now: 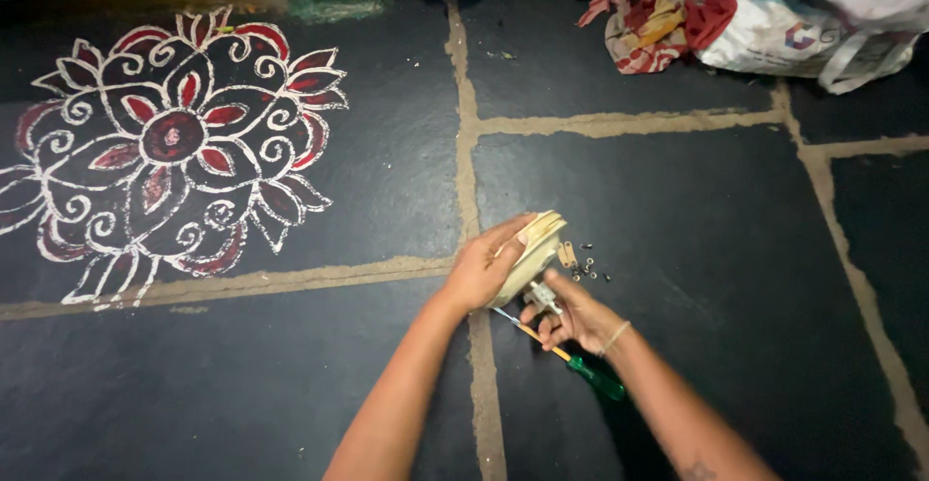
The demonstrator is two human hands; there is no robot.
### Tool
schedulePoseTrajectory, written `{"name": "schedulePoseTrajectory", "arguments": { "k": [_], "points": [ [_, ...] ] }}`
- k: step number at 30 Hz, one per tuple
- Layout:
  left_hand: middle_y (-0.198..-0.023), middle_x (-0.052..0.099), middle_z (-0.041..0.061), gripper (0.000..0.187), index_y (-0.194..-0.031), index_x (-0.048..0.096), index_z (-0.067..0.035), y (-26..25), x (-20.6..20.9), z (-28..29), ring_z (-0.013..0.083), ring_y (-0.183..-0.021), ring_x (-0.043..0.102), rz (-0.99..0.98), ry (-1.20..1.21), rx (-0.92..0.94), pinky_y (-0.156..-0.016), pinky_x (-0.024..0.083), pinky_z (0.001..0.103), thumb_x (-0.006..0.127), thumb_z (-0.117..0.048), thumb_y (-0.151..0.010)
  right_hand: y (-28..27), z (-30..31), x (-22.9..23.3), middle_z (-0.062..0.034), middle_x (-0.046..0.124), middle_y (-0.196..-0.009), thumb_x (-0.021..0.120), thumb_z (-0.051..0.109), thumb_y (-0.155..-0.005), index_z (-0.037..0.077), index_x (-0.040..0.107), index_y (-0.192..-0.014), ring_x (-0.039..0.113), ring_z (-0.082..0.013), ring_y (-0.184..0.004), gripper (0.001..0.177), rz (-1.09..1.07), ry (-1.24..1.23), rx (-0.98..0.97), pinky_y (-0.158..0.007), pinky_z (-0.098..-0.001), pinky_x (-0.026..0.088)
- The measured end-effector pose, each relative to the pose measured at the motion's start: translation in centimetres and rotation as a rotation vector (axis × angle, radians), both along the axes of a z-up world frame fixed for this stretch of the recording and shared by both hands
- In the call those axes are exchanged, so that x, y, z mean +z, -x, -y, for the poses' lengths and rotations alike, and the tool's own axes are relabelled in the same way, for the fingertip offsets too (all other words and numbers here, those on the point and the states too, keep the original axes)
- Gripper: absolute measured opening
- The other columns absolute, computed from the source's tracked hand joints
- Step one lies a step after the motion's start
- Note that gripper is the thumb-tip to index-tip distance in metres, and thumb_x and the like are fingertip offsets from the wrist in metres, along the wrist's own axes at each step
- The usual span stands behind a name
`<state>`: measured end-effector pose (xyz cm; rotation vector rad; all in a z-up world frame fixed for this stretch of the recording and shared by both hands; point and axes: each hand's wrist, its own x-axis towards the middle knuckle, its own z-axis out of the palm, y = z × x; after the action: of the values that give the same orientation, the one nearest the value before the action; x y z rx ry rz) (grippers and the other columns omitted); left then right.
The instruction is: The person assembles a ceiling fan mounting plate by hand, inserting screws and washers into pre-drilled holes. They use a screwdriver to tighten the screws and periodically flip the plate to check alignment and fit.
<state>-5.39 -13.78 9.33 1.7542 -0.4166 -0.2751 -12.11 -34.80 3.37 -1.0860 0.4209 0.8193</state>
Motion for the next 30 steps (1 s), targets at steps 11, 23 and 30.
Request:
{"name": "schedulePoseTrajectory", "arguments": {
  "k": [11,23,30],
  "points": [
    [-0.129,0.073,0.010,0.043,-0.141,0.063,-0.009,-2.1,0.8,-0.9,0.0169,-0.116,0.068,-0.233,0.111,-0.250,-0.102,0.052,0.031,0.052,-0.024,-0.102,1.3,1.1,-5.2,-0.0274,0.068,-0.116,0.048,0.068,-0.098,-0.003,0.048,-0.142,0.077,-0.0278,-0.083,0.084,0.035,-0.515,0.257,-0.063,-0.0386,0.065],
    [-0.131,0.073,0.011,0.041,-0.134,0.068,-0.011,-2.3,1.9,-1.0,0.0227,-0.115,0.073,-0.038,-0.014,-0.321,-0.099,0.056,0.034,0.058,-0.028,-0.099,-0.2,0.5,-2.3,-0.0280,0.055,-0.146,0.067,0.035,-0.100,-0.004,0.034,-0.157,0.072,-0.0347,-0.109,0.076,-0.007,-0.593,0.290,-0.070,-0.0440,0.066],
    [-0.127,0.073,0.010,0.057,-0.133,0.067,-0.014,-1.6,3.3,-1.4,0.0253,-0.110,0.075,0.011,-0.149,-0.392,-0.094,0.058,0.036,0.074,-0.039,-0.083,1.4,-0.7,-4.5,-0.0213,0.061,-0.133,0.069,0.028,-0.096,0.004,0.042,-0.149,0.073,-0.0307,-0.105,0.065,0.011,-0.626,0.245,-0.068,-0.0422,0.065]
  ]
}}
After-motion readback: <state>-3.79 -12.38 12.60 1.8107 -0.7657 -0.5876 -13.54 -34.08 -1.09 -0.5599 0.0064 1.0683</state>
